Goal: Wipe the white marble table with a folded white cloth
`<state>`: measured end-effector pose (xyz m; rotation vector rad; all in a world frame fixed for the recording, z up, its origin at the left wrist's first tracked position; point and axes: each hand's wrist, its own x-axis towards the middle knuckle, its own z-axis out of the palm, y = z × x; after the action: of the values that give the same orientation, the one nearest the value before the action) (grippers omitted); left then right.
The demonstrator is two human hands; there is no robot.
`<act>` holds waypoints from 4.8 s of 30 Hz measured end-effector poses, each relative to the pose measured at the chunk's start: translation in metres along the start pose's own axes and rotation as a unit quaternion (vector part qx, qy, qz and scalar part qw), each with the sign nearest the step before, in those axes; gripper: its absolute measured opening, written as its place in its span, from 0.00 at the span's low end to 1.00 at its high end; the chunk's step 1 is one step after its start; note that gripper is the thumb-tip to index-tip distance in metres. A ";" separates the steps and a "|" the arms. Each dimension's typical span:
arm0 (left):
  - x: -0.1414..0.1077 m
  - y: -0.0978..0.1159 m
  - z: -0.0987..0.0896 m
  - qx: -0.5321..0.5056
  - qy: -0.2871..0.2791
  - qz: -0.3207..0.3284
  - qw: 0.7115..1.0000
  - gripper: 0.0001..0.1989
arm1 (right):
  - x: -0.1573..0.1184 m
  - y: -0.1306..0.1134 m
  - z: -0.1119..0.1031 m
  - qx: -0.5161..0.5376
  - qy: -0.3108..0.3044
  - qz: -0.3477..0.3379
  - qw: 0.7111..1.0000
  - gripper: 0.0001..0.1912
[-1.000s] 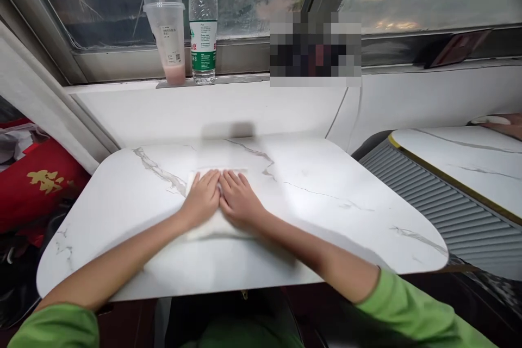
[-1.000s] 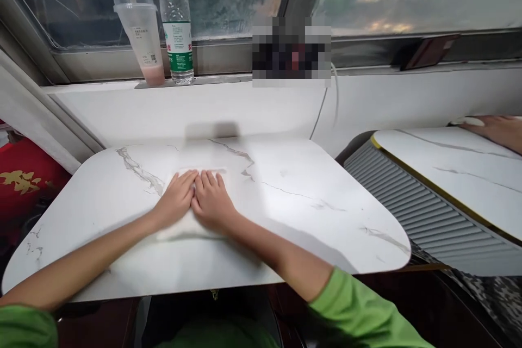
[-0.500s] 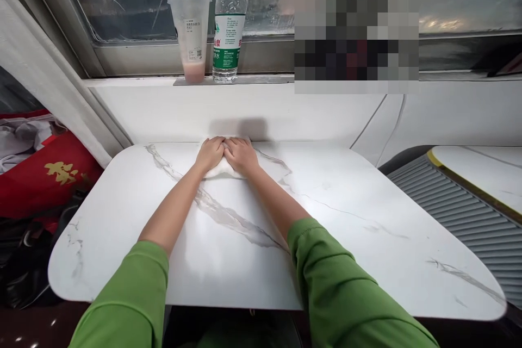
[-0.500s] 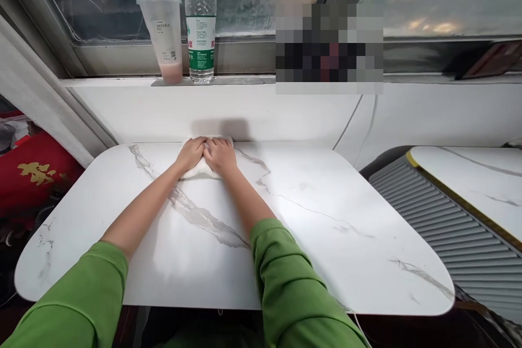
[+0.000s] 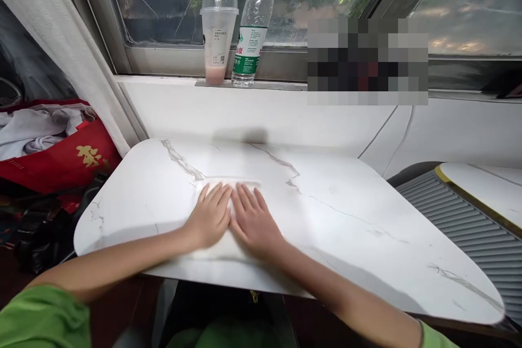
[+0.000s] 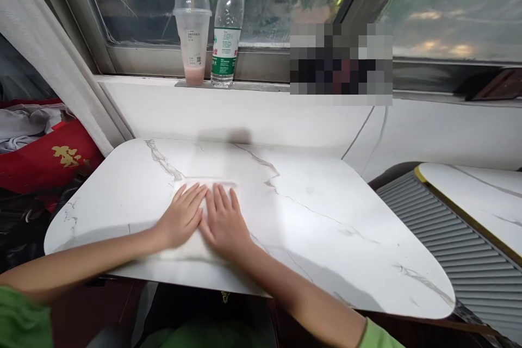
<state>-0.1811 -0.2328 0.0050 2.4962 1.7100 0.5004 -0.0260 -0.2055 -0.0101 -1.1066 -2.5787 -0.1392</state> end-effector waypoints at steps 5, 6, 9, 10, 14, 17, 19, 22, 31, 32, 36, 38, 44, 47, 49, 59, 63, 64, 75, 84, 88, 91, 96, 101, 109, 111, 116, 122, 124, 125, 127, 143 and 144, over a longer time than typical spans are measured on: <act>-0.074 0.020 -0.018 0.021 0.012 -0.017 1.000 0.27 | -0.028 -0.051 -0.019 0.045 -0.010 -0.088 0.995 0.32; -0.079 0.019 -0.020 0.025 0.012 -0.021 0.999 0.27 | -0.025 -0.055 -0.020 0.054 -0.015 -0.106 0.993 0.32; -0.079 0.004 -0.021 0.036 0.013 -0.048 0.998 0.27 | -0.003 -0.058 -0.014 0.073 -0.022 -0.137 0.988 0.32; -0.074 -0.006 -0.021 0.039 0.015 -0.063 0.997 0.27 | 0.009 -0.057 -0.009 0.078 -0.023 -0.140 0.987 0.32; -0.028 -0.068 -0.028 0.041 0.006 -0.106 0.993 0.26 | 0.079 -0.050 0.019 0.085 -0.037 -0.115 0.989 0.31; 0.023 -0.126 -0.038 0.025 -0.015 -0.082 0.996 0.24 | 0.143 -0.041 0.043 0.086 -0.025 -0.041 0.995 0.30; 0.057 -0.158 -0.042 0.003 -0.009 -0.060 0.998 0.24 | 0.182 -0.033 0.056 0.095 -0.007 -0.001 0.995 0.28; 0.098 -0.188 -0.043 -0.010 -0.001 -0.056 0.998 0.23 | 0.223 -0.018 0.070 0.109 0.009 0.040 0.993 0.25; 0.099 -0.187 -0.036 0.024 -0.030 -0.092 0.995 0.24 | 0.219 -0.015 0.075 0.092 0.021 0.055 0.994 0.26; 0.091 -0.182 -0.036 0.029 -0.035 -0.096 0.994 0.25 | 0.212 -0.020 0.072 0.088 0.011 0.051 0.995 0.27; 0.035 -0.159 -0.041 0.045 -0.037 -0.097 0.994 0.25 | 0.170 -0.053 0.055 0.089 -0.006 0.020 0.996 0.29; -0.005 -0.144 -0.047 0.051 -0.032 -0.093 0.994 0.25 | 0.143 -0.077 0.044 0.096 -0.004 -0.005 0.995 0.30; -0.138 -0.101 -0.071 0.071 0.009 -0.133 0.989 0.25 | 0.081 -0.160 0.012 0.159 -0.040 -0.136 0.977 0.32; -0.183 -0.095 -0.080 0.089 0.036 -0.173 0.980 0.25 | 0.076 -0.193 0.005 0.194 -0.052 -0.194 0.960 0.33; -0.198 -0.100 -0.085 0.092 0.047 -0.198 0.975 0.25 | 0.082 -0.207 0.006 0.205 -0.059 -0.213 0.953 0.33; -0.136 -0.180 -0.103 0.033 -0.016 -0.207 0.978 0.26 | 0.165 -0.198 0.043 0.203 -0.049 -0.181 0.961 0.33; -0.070 -0.224 -0.094 0.036 -0.019 -0.166 0.985 0.27 | 0.213 -0.163 0.062 0.180 -0.041 -0.125 0.975 0.31; -0.052 -0.234 -0.090 0.038 -0.020 -0.159 0.986 0.27 | 0.225 -0.152 0.067 0.177 -0.038 -0.113 0.977 0.30; 0.055 -0.270 -0.071 0.044 -0.034 -0.117 0.992 0.27 | 0.278 -0.082 0.089 0.151 -0.010 -0.015 0.988 0.28; -0.013 -0.186 -0.062 0.085 -0.047 -0.068 0.993 0.28 | 0.177 -0.088 0.049 0.146 -0.020 -0.065 0.987 0.30; -0.064 -0.101 -0.054 0.090 -0.025 -0.050 0.994 0.30 | 0.090 -0.091 0.017 0.161 -0.004 -0.094 0.982 0.29; -0.096 -0.046 -0.050 0.090 -0.009 -0.038 0.995 0.34 | 0.034 -0.091 -0.004 0.191 -0.006 -0.141 0.971 0.29; -0.108 -0.016 -0.047 0.102 -0.030 0.002 0.994 0.38 | 0.004 -0.081 -0.018 0.214 -0.031 -0.157 0.964 0.29; -0.062 -0.046 -0.037 0.126 -0.037 -0.028 0.991 0.31 | 0.050 -0.052 0.002 0.199 -0.040 -0.176 0.963 0.30; 0.085 -0.134 -0.032 0.115 -0.062 -0.087 0.988 0.27 | 0.179 0.021 0.048 0.139 -0.018 -0.101 0.985 0.26; 0.110 -0.148 -0.031 0.094 -0.065 -0.089 0.990 0.27 | 0.200 0.034 0.055 0.139 -0.014 -0.077 0.987 0.25; 0.131 -0.161 -0.029 0.060 -0.040 -0.065 0.995 0.25 | 0.217 0.047 0.060 0.149 -0.003 -0.039 0.988 0.25; 0.110 -0.138 -0.025 0.090 -0.033 -0.078 0.992 0.25 | 0.192 0.040 0.052 0.135 0.006 -0.042 0.990 0.24; 0.090 -0.116 -0.023 0.111 -0.039 -0.086 0.989 0.26 | 0.165 0.034 0.044 0.121 -0.002 -0.058 0.991 0.25; 0.076 -0.101 -0.021 0.118 -0.038 -0.081 0.989 0.26 | 0.147 0.030 0.039 0.116 -0.006 -0.070 0.991 0.26; 0.043 -0.066 -0.017 0.122 -0.033 -0.054 0.991 0.27 | 0.102 0.021 0.026 0.113 -0.009 -0.096 0.989 0.27; 0.048 0.004 0.011 0.015 -0.050 0.031 0.998 0.31 | 0.029 0.046 -0.001 0.192 -0.039 0.033 0.980 0.29; 0.066 -0.004 0.014 0.018 -0.044 0.020 0.999 0.30 | 0.046 0.058 0.004 0.193 -0.033 0.037 0.980 0.28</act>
<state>-0.1587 -0.1686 0.0058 2.5411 1.6553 0.3591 -0.0148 -0.1327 -0.0002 -1.0684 -2.4695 0.4052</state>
